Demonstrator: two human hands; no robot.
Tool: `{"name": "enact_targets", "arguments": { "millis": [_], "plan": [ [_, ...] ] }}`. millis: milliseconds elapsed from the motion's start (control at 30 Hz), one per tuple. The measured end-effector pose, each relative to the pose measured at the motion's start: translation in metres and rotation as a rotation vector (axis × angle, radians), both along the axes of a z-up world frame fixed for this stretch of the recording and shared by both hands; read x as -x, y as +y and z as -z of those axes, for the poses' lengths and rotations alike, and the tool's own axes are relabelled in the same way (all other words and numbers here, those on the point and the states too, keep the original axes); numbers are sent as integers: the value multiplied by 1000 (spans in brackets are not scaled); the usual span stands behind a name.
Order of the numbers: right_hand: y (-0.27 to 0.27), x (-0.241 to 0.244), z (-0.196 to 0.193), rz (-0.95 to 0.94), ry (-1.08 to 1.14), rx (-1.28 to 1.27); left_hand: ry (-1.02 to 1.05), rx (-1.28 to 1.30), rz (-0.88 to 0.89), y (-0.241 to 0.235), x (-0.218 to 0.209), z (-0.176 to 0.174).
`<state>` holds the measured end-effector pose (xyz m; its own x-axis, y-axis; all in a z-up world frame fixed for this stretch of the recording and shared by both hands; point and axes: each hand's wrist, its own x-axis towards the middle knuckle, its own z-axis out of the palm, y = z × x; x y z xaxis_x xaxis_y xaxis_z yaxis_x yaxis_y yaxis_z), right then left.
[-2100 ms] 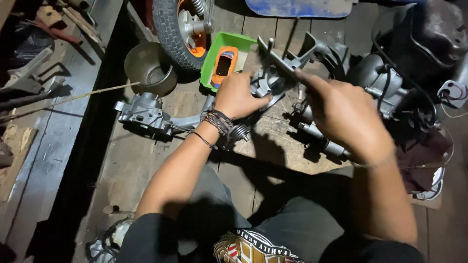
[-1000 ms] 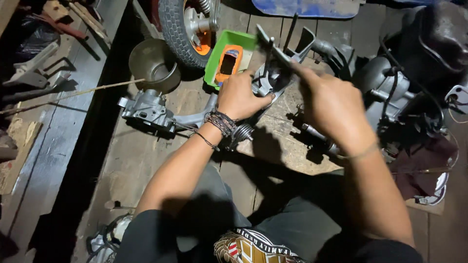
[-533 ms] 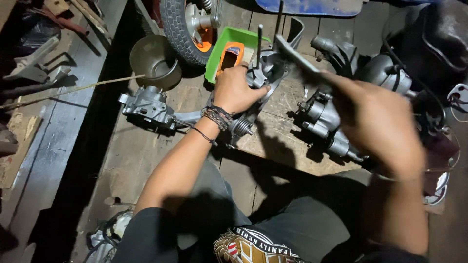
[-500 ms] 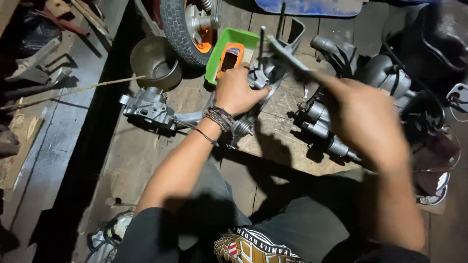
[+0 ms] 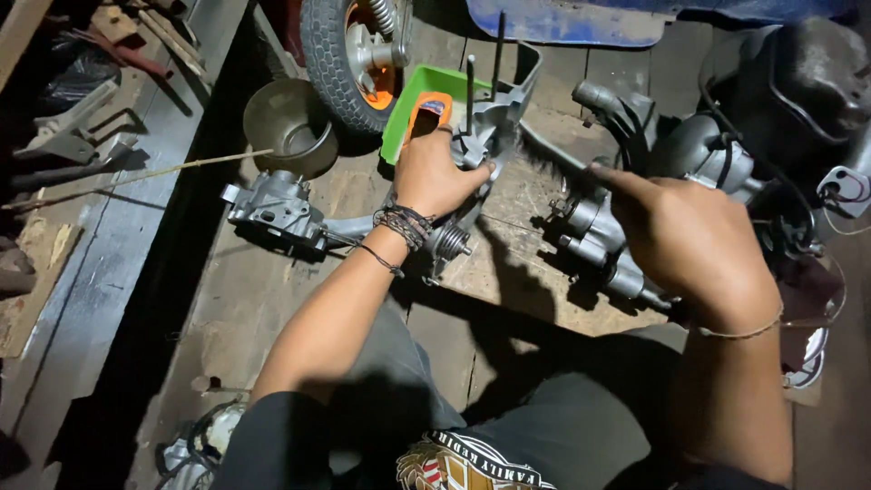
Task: Repairing or assembling components of a motorcycle engine on a wooden workbench using a metal rod for alignment.
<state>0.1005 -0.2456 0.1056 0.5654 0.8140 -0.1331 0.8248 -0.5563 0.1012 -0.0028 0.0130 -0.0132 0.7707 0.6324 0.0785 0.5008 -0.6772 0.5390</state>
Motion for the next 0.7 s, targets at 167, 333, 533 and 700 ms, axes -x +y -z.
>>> {"name": "enact_targets", "arguments": {
  "millis": [167,333,533,700],
  "plan": [
    [18,16,1,-25,-37,-240,-14,1,-25,4,-3,8],
    [71,12,41,-108,-158,-244,-71,-10,-3,-15,-6,6],
    [73,8,48,-81,-113,-297,-80,-17,7,-12,-6,2],
    [28,19,11,-84,-102,21,-39,-17,-65,8,-5,14]
  ]
}}
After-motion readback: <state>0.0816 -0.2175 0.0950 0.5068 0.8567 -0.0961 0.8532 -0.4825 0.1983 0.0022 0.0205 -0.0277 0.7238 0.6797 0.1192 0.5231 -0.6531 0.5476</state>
